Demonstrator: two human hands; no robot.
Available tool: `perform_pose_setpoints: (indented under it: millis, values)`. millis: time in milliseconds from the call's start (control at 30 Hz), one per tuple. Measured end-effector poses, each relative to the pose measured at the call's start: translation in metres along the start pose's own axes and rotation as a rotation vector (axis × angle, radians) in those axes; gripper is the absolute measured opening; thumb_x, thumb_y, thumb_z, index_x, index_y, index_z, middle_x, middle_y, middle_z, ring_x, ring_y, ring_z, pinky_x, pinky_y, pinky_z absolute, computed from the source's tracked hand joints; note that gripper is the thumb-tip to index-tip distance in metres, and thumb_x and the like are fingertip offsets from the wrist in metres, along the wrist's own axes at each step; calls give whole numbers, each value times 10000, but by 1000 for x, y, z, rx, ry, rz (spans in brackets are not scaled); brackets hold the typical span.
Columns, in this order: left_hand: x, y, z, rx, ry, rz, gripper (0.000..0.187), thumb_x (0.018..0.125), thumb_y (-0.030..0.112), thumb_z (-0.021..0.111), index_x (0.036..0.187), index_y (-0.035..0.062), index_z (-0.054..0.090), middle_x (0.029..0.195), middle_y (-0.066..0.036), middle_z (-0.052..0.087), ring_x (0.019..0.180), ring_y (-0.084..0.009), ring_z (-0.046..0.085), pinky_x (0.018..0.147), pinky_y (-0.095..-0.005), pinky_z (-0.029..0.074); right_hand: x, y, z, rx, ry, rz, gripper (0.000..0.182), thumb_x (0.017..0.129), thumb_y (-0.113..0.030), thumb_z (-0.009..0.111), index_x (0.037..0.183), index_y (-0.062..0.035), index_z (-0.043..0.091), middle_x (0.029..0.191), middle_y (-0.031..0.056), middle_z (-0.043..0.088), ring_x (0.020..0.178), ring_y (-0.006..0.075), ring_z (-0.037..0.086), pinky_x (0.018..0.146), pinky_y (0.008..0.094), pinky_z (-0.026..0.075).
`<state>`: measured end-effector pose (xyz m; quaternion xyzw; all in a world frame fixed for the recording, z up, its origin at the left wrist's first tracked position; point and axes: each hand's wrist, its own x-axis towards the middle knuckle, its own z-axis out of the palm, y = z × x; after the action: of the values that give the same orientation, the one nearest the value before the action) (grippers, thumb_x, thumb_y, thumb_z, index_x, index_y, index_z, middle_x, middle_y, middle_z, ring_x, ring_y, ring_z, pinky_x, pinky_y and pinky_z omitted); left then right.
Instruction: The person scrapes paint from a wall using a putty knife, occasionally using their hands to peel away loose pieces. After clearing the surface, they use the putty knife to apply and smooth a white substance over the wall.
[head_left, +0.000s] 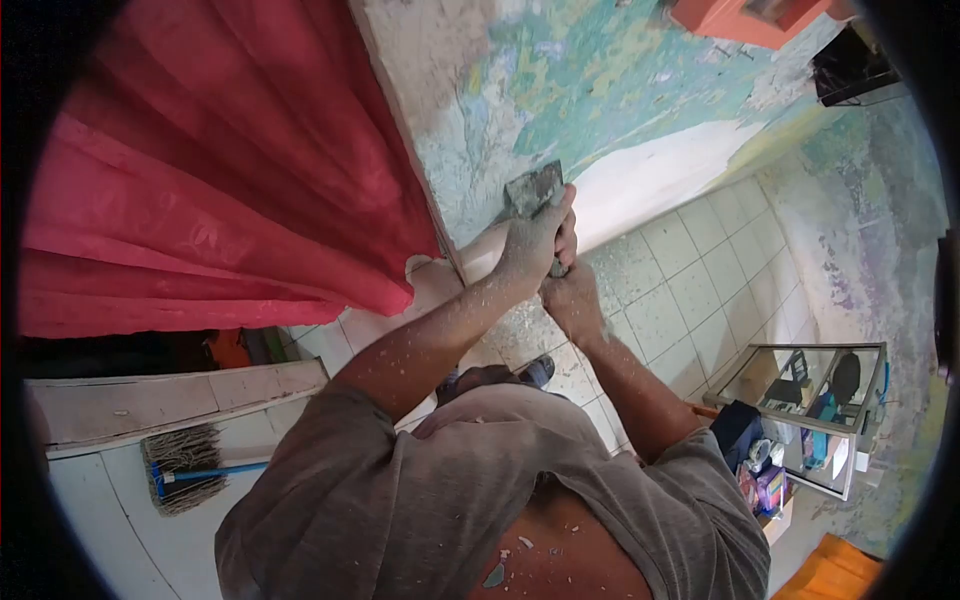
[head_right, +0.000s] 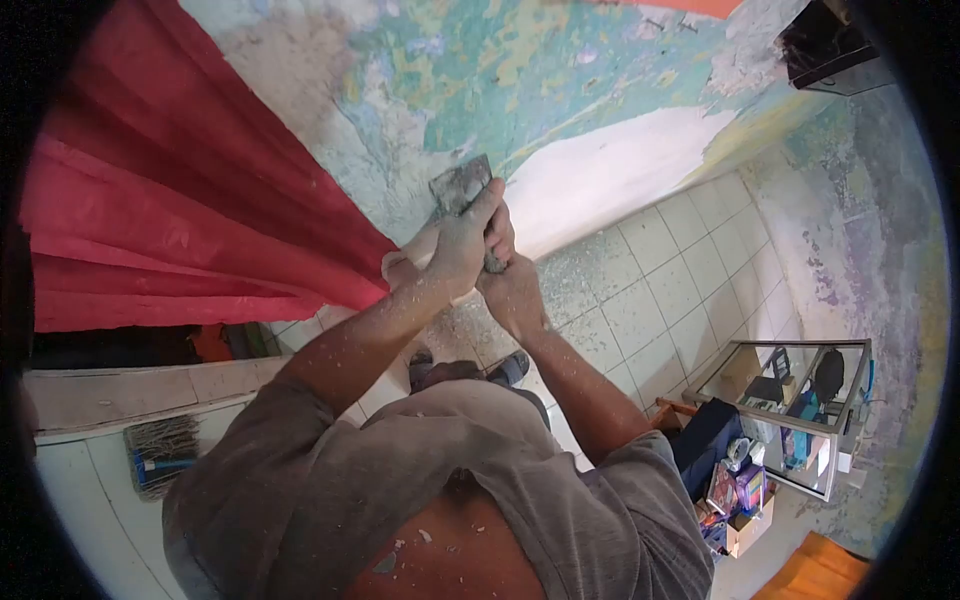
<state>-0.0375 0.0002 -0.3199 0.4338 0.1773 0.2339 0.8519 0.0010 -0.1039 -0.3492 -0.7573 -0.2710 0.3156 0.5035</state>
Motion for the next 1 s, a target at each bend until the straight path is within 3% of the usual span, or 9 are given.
perform_pose_setpoints:
  millis: [167, 300, 367, 433, 533, 567, 933, 967, 1000]
  values:
    - [-24, -41, -8, 2, 9, -159, 511, 1035, 396, 500, 622, 109, 413, 487, -12, 382, 430, -141, 435, 452, -303, 375, -33, 37, 9, 103, 94, 106, 339, 775, -174, 720, 963, 94, 630, 794, 169, 675, 775, 199, 643, 734, 378, 495]
    - [-3, 26, 9, 40, -55, -32, 525, 1025, 424, 514, 612, 115, 418, 485, 0, 378, 430, -139, 456, 459, -295, 391, -7, -21, 1, -217, 131, -240, 300, 808, -158, 701, 931, 106, 629, 758, 165, 672, 720, 200, 635, 672, 372, 492]
    - [-2, 57, 27, 65, -58, 42, 533, 1022, 434, 516, 606, 119, 412, 481, 1, 369, 422, -139, 452, 454, -290, 390, -4, -67, -9, 16, 70, -74, 330, 805, -198, 714, 892, 107, 624, 730, 169, 665, 679, 206, 619, 642, 379, 487]
    - [-2, 54, 33, 88, -77, 114, 540, 1020, 443, 518, 599, 124, 406, 477, 3, 361, 414, -138, 448, 449, -285, 389, -3, -53, -13, -160, 84, -91, 364, 787, -223, 732, 906, 106, 632, 732, 174, 666, 688, 218, 630, 645, 388, 490]
    - [-22, -10, 8, 44, -21, -141, 547, 1022, 443, 513, 594, 125, 391, 473, 6, 349, 403, -141, 432, 434, -289, 381, -31, 2, -1, -146, 112, 80, 387, 785, -249, 730, 912, 105, 639, 722, 177, 664, 699, 227, 641, 646, 401, 490]
    - [-29, -22, 3, 38, -7, -219, 548, 1021, 449, 510, 596, 124, 392, 473, 6, 353, 404, -143, 432, 432, -293, 379, -41, 30, 8, -46, 125, 22, 334, 851, -211, 657, 977, 89, 579, 699, 62, 611, 592, 178, 573, 532, 356, 445]
    - [-29, -21, 2, 28, 32, -180, 574, 994, 474, 541, 563, 134, 375, 455, -2, 371, 387, -153, 433, 414, -313, 368, -42, 25, 11, 112, 60, 148, 95, 788, -51, 652, 738, -38, 572, 597, 9, 528, 481, 105, 484, 428, 292, 336]
    - [-30, -19, 4, 66, 44, -235, 591, 995, 487, 528, 548, 136, 367, 452, -1, 375, 382, -148, 441, 419, -309, 370, -43, 29, 12, 141, 77, 130, 98, 778, -40, 651, 727, -41, 567, 596, 11, 526, 477, 106, 480, 428, 295, 338]
    - [-19, -14, 5, 74, 100, -173, 589, 995, 478, 527, 548, 133, 362, 454, -8, 375, 385, -151, 439, 426, -309, 369, -25, 36, 9, -287, 149, -477, 115, 764, -57, 661, 721, -45, 556, 594, 16, 523, 468, 106, 474, 425, 289, 340]
